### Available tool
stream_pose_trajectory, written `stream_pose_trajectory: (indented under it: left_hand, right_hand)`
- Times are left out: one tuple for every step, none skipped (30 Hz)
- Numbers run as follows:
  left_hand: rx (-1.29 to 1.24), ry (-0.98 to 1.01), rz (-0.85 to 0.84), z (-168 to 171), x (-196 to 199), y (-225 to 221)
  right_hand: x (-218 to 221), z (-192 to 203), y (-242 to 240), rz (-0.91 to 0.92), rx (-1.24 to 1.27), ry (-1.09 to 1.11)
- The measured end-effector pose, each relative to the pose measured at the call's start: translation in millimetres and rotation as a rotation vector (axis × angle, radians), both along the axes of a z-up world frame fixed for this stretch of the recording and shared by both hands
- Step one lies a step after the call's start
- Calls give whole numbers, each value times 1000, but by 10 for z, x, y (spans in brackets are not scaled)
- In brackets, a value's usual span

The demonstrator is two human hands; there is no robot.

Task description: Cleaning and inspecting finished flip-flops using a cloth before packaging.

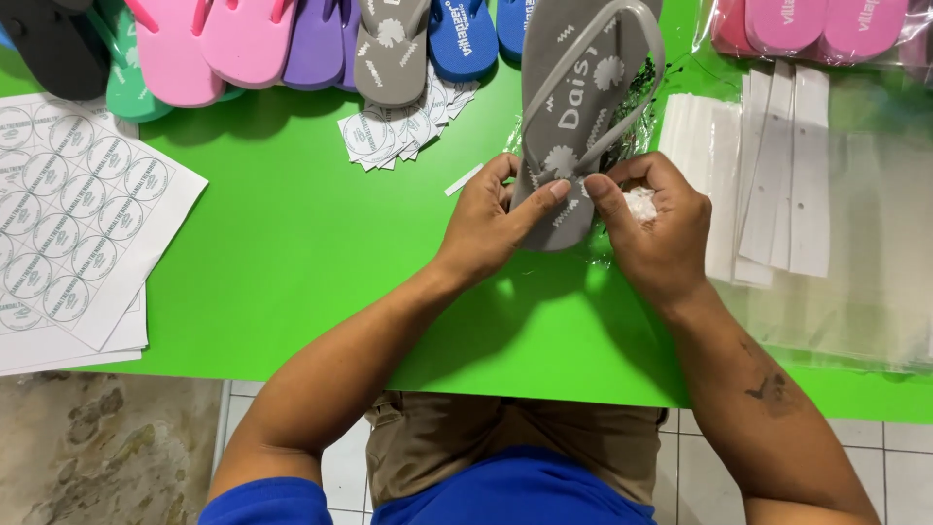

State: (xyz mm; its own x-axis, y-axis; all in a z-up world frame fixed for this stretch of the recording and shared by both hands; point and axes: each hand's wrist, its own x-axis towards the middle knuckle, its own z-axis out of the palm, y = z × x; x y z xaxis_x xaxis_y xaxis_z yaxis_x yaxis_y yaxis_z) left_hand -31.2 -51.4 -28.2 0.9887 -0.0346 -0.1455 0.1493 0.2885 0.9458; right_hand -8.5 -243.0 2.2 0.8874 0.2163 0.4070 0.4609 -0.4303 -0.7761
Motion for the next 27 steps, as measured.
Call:
stream_pose_trajectory:
  left_hand:
    - [-2, 0, -2, 66, -25, -30]
    - [-14, -7, -26, 132, -52, -59]
    - [-26, -15, -46, 201, -80, -80]
    - [-26, -16, -45, 199, -96, -100]
    - [-36, -14, -72, 198, -113, -123]
    - [-45, -12, -99, 196, -130, -146]
    - [-46, -12, -99, 149, -131, -153]
    - [-30, -20, -129, 102, -134, -161]
    - [-13, -29, -158, 55, -136, -167]
    - [-13, -30, -157, 131, -143, -166]
    - [-5, -28, -180, 208, -150, -163]
    - [4, -26, -203, 285, -157, -157]
    - [4, -28, -199, 361, -170, -137]
    - [63, -51, -173, 438, -183, -116]
    - [123, -74, -145, 513, -200, -92]
    - [125, -75, -140, 417, -156, -56]
    - [24, -81, -112, 319, -117, -20]
    - [-76, -88, -83, 221, -79, 18]
    - [-74, -88, -75, 243, -35, 78]
    - [-113, -116, 11, 264, 8, 139]
    - [-151, -144, 99, 281, 44, 206]
    - [-148, -144, 108, 295, 82, 215]
    - [-186, -133, 165, 311, 124, 221]
    - [-224, -123, 222, 328, 167, 227]
    - [-223, -122, 226, 346, 161, 226]
    - [-224, -82, 258, 363, 158, 223]
    - [-226, -42, 285, 378, 160, 208]
  right_hand:
    - [1, 6, -10, -2, -2, 0]
    - [1, 14, -19, -30, 13, -31]
    - [5, 20, -18, -55, 30, -64]
    - [21, 10, -40, -54, 30, -64]
    - [36, 0, -63, -58, 33, -83]
    - [52, -9, -88, -62, 36, -102]
    - [41, -9, -89, -62, 36, -101]
    - [29, -9, -91, -64, 42, -109]
    - [19, -8, -91, -66, 48, -117]
    - [21, -42, -112, -66, 48, -118]
    - [28, -77, -130, -62, 61, -118]
    - [35, -111, -147, -59, 74, -118]
    - [37, -134, -172, -55, 74, -119]
    - [39, -157, -196, -45, 69, -131]
    - [39, -184, -218, -35, 66, -143]
    - [40, -190, -214, -31, 68, -144]
    - [38, -197, -212, 4, 72, -129]
    - [35, -204, -208, 39, 76, -115]
    - [12, -211, -189, 47, 79, -115]
    - [-12, -219, -170, 86, 66, -107]
    - [-37, -233, -145, 127, 53, -98]
    - [-59, -258, -126, 136, 56, -97]
    - [-79, -281, -110, 163, 36, -105]
    - [-97, -304, -95, 189, 16, -114]
    - [-111, -297, -75, 193, 17, -112]
    - [-122, -292, -57, 195, 10, -102]
    - [-136, -286, -51, 192, 2, -92]
